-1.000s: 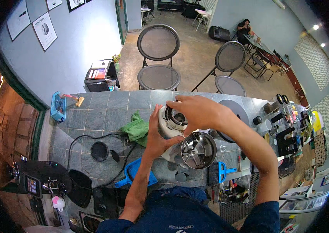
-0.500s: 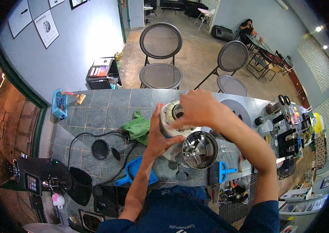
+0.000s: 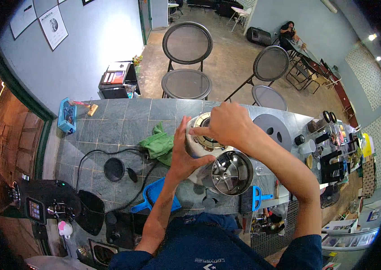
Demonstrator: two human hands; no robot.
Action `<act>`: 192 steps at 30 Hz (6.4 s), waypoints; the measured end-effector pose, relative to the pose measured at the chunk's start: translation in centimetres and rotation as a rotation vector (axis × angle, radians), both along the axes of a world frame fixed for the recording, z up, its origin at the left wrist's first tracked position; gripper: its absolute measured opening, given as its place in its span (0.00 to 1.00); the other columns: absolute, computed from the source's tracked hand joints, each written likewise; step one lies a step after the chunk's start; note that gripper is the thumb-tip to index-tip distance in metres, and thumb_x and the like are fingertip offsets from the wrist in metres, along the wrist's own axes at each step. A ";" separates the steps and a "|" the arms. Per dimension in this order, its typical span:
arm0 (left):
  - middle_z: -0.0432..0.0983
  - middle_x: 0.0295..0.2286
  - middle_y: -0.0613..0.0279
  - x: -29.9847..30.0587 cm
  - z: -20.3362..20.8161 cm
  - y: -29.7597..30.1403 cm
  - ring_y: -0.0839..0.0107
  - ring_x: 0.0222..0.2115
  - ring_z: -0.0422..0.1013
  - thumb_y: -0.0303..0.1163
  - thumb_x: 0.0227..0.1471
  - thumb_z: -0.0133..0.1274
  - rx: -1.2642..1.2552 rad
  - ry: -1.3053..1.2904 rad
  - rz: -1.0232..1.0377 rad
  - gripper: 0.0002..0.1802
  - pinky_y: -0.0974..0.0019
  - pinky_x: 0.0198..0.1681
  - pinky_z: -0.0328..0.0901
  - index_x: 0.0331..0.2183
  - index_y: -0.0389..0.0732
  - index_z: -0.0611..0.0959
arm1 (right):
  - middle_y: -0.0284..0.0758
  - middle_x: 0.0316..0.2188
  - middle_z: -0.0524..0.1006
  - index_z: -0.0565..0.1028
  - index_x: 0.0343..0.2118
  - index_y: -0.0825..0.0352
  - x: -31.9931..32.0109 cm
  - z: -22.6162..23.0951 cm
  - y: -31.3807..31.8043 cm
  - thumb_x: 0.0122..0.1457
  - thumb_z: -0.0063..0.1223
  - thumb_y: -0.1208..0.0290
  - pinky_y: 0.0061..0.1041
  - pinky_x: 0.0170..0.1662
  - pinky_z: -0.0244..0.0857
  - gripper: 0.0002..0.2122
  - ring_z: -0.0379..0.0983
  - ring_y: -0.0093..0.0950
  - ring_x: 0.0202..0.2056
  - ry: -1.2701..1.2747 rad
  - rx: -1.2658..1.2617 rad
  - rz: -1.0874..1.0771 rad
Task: Disassembling and reassembling the burr and assembly components of a professional coffee grinder using a screwdriver.
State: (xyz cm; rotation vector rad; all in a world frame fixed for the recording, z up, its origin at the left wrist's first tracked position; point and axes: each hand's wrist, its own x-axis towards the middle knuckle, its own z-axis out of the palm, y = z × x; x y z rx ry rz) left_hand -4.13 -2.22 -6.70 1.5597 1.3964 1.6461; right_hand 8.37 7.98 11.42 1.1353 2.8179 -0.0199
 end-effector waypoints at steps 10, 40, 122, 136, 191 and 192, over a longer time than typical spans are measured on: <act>0.57 0.69 0.44 0.3 0.3 -0.1 0.49 0.70 0.55 0.49 0.30 0.84 0.026 -0.130 -0.041 0.80 0.49 0.72 0.52 0.74 0.37 0.51 | 0.49 0.23 0.82 0.85 0.24 0.72 2.2 -0.5 1.3 0.52 0.56 0.23 0.44 0.32 0.77 0.42 0.83 0.48 0.27 0.211 0.106 0.401; 0.55 0.69 0.46 0.3 -0.4 -0.1 0.52 0.69 0.57 0.48 0.33 0.83 0.047 -0.163 -0.048 0.79 0.51 0.72 0.55 0.74 0.36 0.50 | 0.52 0.27 0.84 0.85 0.28 0.75 0.3 0.4 0.7 0.38 0.74 0.33 0.43 0.39 0.78 0.38 0.83 0.49 0.31 -0.030 -0.072 0.219; 0.52 0.72 0.47 0.1 -0.3 -0.4 0.56 0.71 0.54 0.50 0.30 0.84 -0.004 -0.133 -0.018 0.81 0.51 0.74 0.52 0.74 0.37 0.50 | 0.56 0.60 0.72 0.60 0.72 0.64 2.0 0.7 1.6 0.44 0.78 0.54 0.43 0.58 0.72 0.53 0.76 0.53 0.55 -0.120 -0.227 0.508; 0.54 0.71 0.47 0.2 -0.9 0.2 0.55 0.71 0.54 0.49 0.30 0.84 0.040 -0.050 -0.008 0.81 0.52 0.73 0.53 0.74 0.35 0.50 | 0.52 0.51 0.79 0.71 0.60 0.71 3.0 -1.4 4.0 0.43 0.78 0.55 0.44 0.55 0.74 0.42 0.77 0.51 0.54 -0.010 -0.138 0.550; 0.52 0.72 0.51 0.0 -0.4 -0.3 0.55 0.70 0.55 0.49 0.30 0.84 0.012 -0.074 -0.022 0.82 0.50 0.73 0.54 0.75 0.39 0.49 | 0.54 0.58 0.73 0.69 0.67 0.61 1.6 -0.9 1.5 0.40 0.81 0.57 0.47 0.59 0.72 0.47 0.75 0.55 0.55 -0.144 -0.326 0.387; 0.52 0.72 0.51 -0.6 -0.7 -0.5 0.54 0.71 0.54 0.50 0.30 0.84 0.019 0.005 -0.007 0.82 0.50 0.73 0.53 0.75 0.39 0.49 | 0.55 0.62 0.69 0.68 0.68 0.58 2.3 -1.6 1.9 0.38 0.82 0.60 0.49 0.60 0.71 0.49 0.73 0.56 0.57 -0.071 -0.267 0.550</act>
